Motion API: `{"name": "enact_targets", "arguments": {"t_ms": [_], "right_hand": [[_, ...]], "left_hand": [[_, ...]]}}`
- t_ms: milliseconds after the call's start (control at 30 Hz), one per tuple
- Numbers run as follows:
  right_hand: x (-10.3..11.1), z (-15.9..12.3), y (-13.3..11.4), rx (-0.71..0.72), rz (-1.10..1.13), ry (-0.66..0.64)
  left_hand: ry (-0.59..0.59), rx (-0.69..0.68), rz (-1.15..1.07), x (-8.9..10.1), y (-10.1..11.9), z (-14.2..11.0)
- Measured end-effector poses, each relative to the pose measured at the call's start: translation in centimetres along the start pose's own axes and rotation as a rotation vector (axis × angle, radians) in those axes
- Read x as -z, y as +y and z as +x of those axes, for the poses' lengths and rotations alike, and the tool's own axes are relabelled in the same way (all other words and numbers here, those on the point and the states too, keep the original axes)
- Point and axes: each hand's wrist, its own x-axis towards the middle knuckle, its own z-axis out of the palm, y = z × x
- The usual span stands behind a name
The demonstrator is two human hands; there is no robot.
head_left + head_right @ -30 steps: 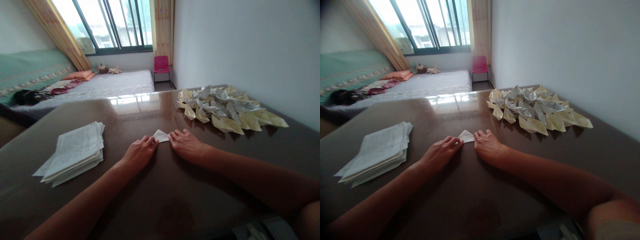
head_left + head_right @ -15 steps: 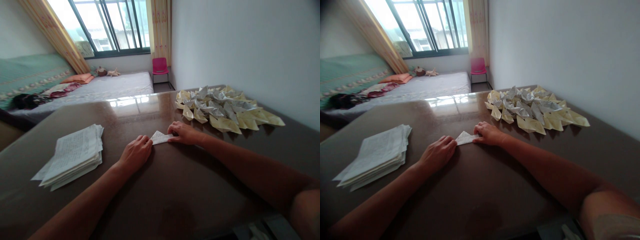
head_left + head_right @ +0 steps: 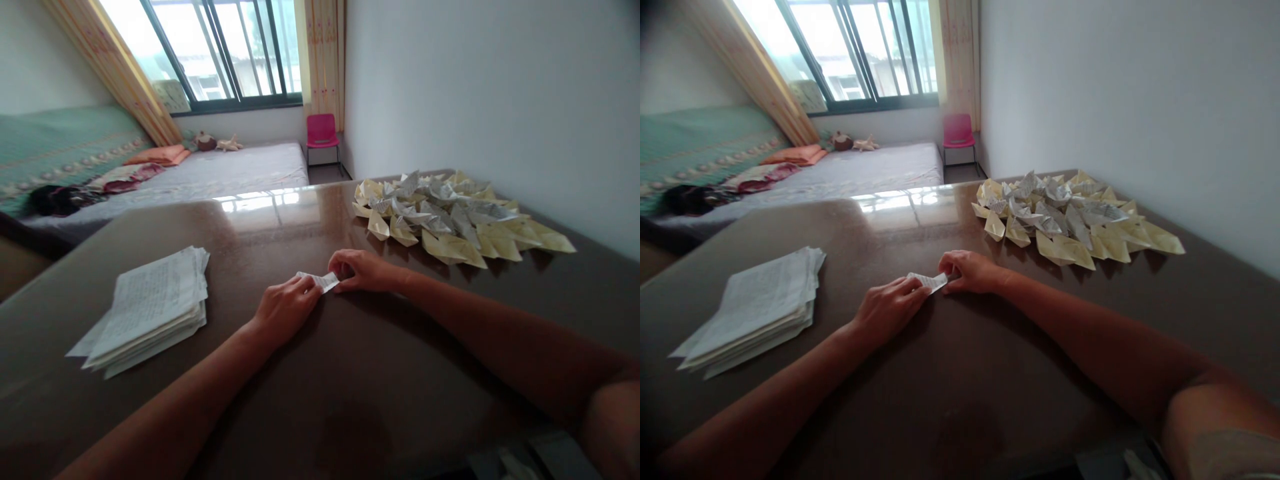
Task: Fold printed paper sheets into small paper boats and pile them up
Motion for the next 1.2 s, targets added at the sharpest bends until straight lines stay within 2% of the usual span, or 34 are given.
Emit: {"name": "enact_targets", "arguments": {"t_ms": [67, 233, 433, 533, 733, 933, 1067, 1200], "right_hand": [[0.3, -0.1, 0.2, -0.090, -0.024, -0.020], [0.2, -0.2, 0.4, -0.071, -0.091, 0.000], [-0.2, -0.1, 0.2, -0.119, 0.049, 0.002], [-0.1, -0.3, -0.1, -0.036, 0.017, 0.014], [0.7, -1.0, -0.8, 0.223, -0.242, -0.043], [1.0, -1.1, -0.2, 0.304, -0.280, -0.076], [0.8, -1.0, 0.4, 0.278, -0.176, -0.105], [0.1, -0.5, 0.4, 0.129, -0.087, -0.041]], "left_hand": [[0.024, -0.033, 0.051, 0.0, 0.1, -0.2], [0.048, -0.099, 0.145, 0.1, 0.3, -0.5], [-0.003, -0.035, 0.080, 0.1, 0.3, -0.2], [-0.054, 0.027, 0.016, 0.2, 0.2, 0.0], [-0.091, 0.055, -0.031, 0.3, 0.3, 0.2], [-0.044, 0.031, -0.002, 0.7, 0.3, 0.4], [-0.067, 0.026, -0.066, 1.4, -0.2, 0.9], [-0.058, 0.068, -0.143, 1.2, -0.5, 1.1]]}}
